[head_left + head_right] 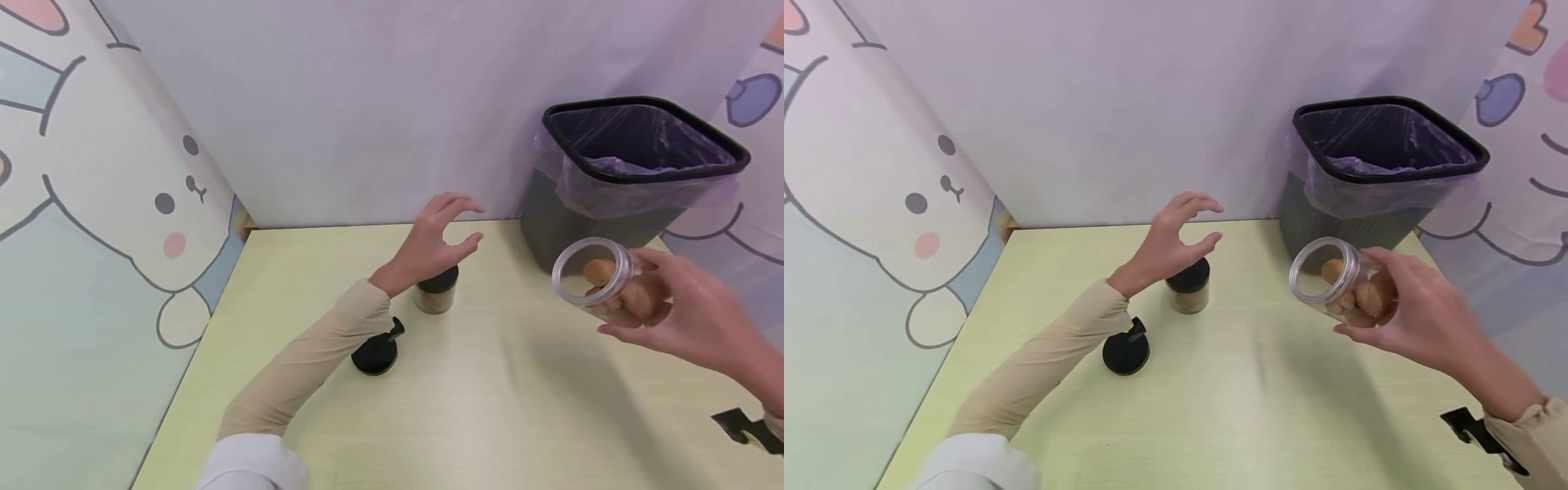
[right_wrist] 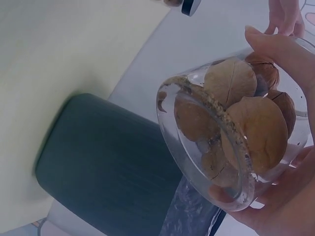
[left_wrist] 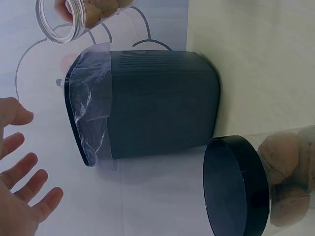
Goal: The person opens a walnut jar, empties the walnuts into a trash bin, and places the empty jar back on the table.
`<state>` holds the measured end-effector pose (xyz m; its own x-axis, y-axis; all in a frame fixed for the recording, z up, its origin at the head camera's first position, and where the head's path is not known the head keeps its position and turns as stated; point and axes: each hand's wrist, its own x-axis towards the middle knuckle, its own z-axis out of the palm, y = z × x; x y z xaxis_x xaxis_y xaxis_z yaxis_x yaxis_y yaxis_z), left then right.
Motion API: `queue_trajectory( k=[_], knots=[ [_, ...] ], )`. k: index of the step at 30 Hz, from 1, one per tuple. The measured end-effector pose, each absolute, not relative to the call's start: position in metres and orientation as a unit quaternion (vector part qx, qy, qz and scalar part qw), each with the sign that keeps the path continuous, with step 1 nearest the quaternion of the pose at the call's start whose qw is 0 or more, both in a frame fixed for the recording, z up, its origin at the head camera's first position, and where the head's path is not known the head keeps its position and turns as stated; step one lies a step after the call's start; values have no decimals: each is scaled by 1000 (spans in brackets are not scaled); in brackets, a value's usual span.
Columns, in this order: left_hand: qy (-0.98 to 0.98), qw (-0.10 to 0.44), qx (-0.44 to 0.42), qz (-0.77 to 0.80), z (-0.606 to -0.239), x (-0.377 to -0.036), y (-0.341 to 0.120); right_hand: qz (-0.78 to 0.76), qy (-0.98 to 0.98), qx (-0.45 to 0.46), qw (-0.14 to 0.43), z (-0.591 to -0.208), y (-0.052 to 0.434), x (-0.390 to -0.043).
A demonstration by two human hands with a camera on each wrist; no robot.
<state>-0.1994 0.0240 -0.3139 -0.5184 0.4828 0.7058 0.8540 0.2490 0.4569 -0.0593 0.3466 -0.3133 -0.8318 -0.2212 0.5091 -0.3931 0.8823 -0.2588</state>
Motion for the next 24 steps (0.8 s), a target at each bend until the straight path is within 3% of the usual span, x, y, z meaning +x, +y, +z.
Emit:
queue_trajectory(
  k=[24],
  knots=[
    [-732, 224, -479, -430, -299, -233, 76, 155, -952, 132, 228, -286, 383, -73]
  ],
)
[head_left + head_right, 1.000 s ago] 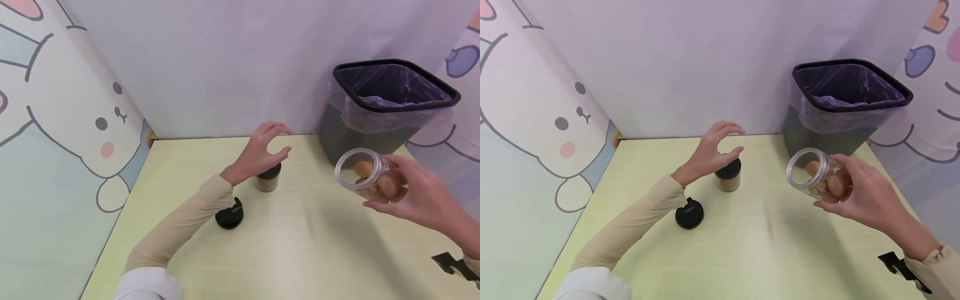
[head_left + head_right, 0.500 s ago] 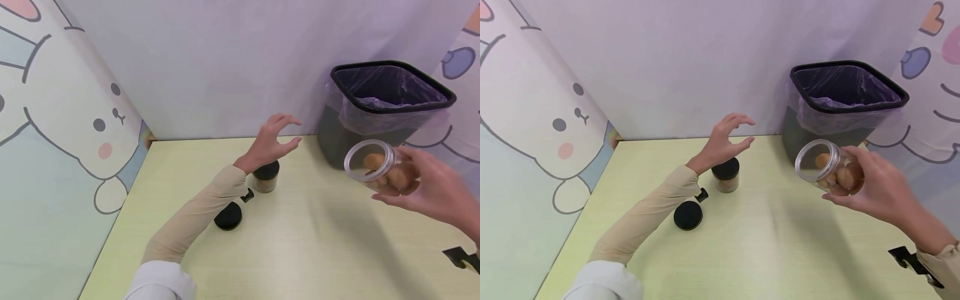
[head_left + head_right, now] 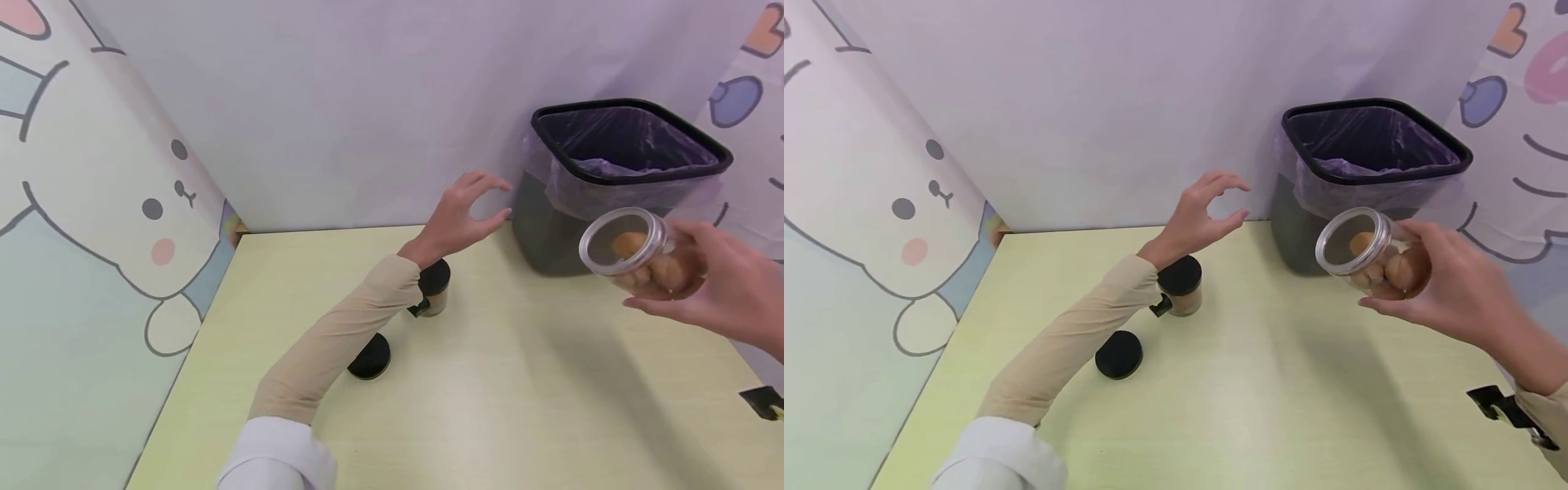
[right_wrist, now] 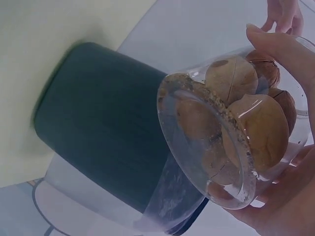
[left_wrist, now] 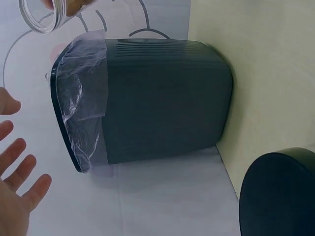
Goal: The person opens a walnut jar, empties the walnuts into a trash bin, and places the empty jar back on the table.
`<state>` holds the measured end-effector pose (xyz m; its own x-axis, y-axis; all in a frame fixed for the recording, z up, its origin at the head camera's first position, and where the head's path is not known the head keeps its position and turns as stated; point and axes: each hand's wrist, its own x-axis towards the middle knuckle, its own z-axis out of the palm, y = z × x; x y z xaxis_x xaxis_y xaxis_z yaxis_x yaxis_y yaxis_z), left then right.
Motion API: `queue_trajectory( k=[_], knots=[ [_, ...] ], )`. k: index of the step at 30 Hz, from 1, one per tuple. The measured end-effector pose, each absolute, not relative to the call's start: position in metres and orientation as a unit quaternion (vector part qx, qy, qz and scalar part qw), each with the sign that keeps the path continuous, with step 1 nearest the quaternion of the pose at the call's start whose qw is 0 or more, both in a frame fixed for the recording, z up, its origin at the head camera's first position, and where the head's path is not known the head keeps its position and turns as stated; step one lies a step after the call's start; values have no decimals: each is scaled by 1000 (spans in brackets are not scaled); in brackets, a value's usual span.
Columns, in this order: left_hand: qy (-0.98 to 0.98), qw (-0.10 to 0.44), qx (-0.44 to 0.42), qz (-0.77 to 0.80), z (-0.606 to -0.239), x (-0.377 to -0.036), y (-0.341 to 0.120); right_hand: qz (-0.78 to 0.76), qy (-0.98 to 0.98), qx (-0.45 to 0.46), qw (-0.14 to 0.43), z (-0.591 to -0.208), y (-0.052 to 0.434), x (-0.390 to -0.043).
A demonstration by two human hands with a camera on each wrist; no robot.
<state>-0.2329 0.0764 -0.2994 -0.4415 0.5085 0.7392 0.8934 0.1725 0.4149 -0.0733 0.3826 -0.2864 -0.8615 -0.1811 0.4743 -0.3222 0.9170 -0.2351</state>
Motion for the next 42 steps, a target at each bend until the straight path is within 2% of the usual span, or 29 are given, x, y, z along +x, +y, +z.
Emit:
queue_trajectory(
  k=[6, 18, 28, 35, 42],
  knots=[
    [-734, 228, -473, -431, -295, -241, 81, 183, -945, 150, 225, -279, 387, -82],
    [-754, 215, -457, -420, -290, -258, 100, 233, -912, 157, 298, -277, 404, -88],
    [-766, 223, -468, -379, -284, -256, 137, 281, -890, 152, 324, -277, 420, -91],
    [-778, 228, -482, -332, -286, -253, 154, 313, -898, 97, 294, -270, 428, -93],
    [-801, 210, -489, -274, -280, -252, 170, 290, -910, 103, 278, -268, 432, -94]
  ],
)
